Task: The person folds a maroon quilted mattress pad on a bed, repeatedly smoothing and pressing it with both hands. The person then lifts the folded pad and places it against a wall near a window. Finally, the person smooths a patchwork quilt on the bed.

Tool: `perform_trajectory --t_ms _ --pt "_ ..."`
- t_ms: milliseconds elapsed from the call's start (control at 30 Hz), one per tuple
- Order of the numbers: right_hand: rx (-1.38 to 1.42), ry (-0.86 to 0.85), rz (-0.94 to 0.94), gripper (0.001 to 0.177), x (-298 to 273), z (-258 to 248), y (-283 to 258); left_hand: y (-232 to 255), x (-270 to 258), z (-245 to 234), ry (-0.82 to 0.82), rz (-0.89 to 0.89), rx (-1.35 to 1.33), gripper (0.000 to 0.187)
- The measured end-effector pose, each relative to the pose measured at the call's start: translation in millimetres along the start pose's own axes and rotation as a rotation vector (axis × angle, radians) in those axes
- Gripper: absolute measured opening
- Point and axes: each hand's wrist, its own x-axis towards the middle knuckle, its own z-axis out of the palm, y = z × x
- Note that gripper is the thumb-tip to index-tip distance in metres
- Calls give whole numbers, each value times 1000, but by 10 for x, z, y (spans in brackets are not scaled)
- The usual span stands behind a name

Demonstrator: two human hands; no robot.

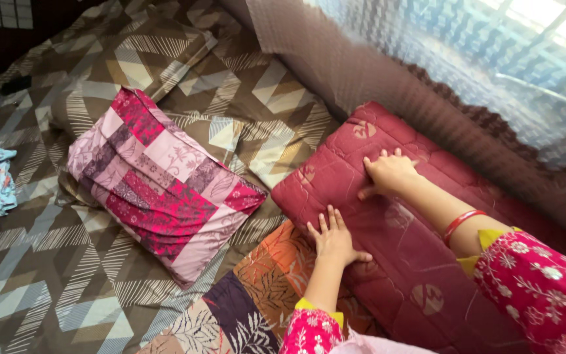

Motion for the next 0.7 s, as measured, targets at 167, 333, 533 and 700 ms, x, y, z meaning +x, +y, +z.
perform_trajectory --t_ms 167,333,533,700 --pt "-119 443 -174 56 177 -144 -132 -74 -25 80 14 23 -25 159" --pt "7 857 -220 76 479 -63 -318 -119 -37 168 91 62 -47 157" --pt "187 732 -189 80 711 341 -133 -363 -202 311 449 213 -124 144" --pt "199 675 -162 78 721 385 -70 -472 -111 465 900 -145 -294 121"
